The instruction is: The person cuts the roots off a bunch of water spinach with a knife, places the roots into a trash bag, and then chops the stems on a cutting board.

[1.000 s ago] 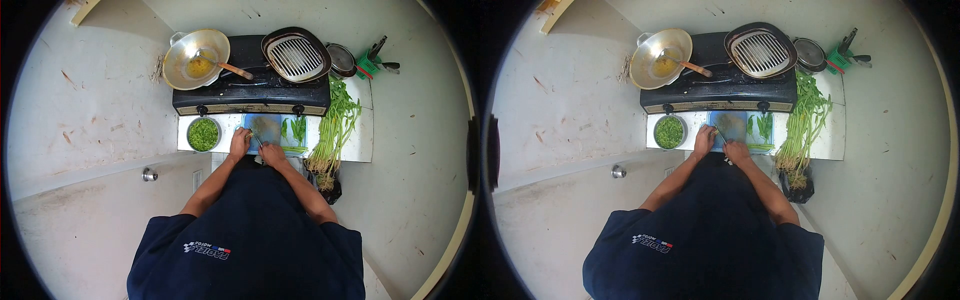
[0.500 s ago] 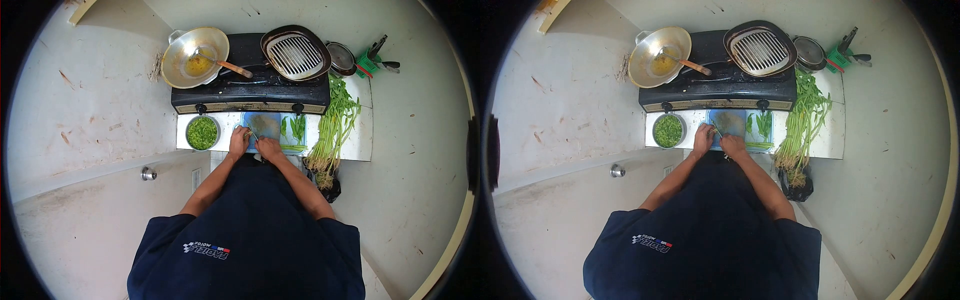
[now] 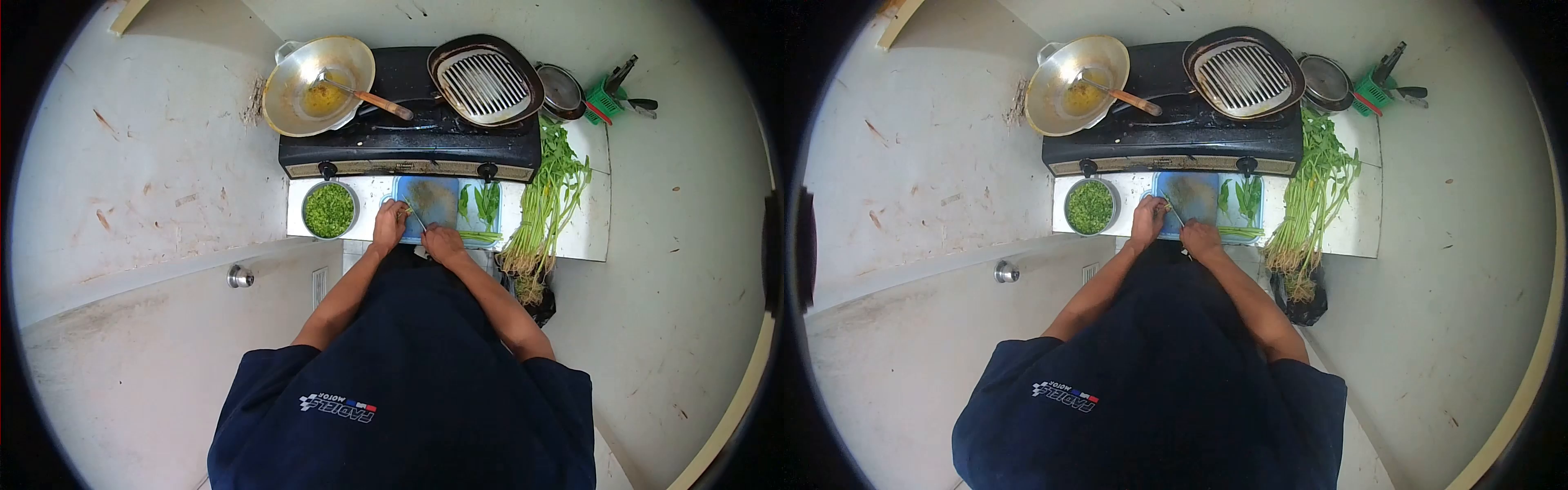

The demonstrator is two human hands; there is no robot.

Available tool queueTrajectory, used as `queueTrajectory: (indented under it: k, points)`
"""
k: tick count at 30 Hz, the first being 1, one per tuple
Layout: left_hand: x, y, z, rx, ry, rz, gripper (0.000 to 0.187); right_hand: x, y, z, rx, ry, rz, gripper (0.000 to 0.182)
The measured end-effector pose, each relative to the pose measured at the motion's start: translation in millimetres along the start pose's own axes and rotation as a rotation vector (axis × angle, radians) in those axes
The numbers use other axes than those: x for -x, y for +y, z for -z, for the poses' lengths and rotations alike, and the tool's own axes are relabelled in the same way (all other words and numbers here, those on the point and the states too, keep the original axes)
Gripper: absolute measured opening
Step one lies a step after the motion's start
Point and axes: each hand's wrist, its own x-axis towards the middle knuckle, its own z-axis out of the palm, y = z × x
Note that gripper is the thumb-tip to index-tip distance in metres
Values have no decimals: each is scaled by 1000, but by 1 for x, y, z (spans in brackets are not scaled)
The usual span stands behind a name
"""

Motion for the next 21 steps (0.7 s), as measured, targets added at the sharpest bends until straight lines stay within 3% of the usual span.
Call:
queueTrajectory:
  k: [9,15,21]
  points:
    - [1,-1,-3,56,-20,79,11,9,2,14,44,-140,-58,38]
    - [0,0,-2,-20,-13,31,12,-3,13,-5,67,-15,104,40]
    - [1,-8,-6,9,4,13,11,-31,-2,-9,50,-63,-25,36]
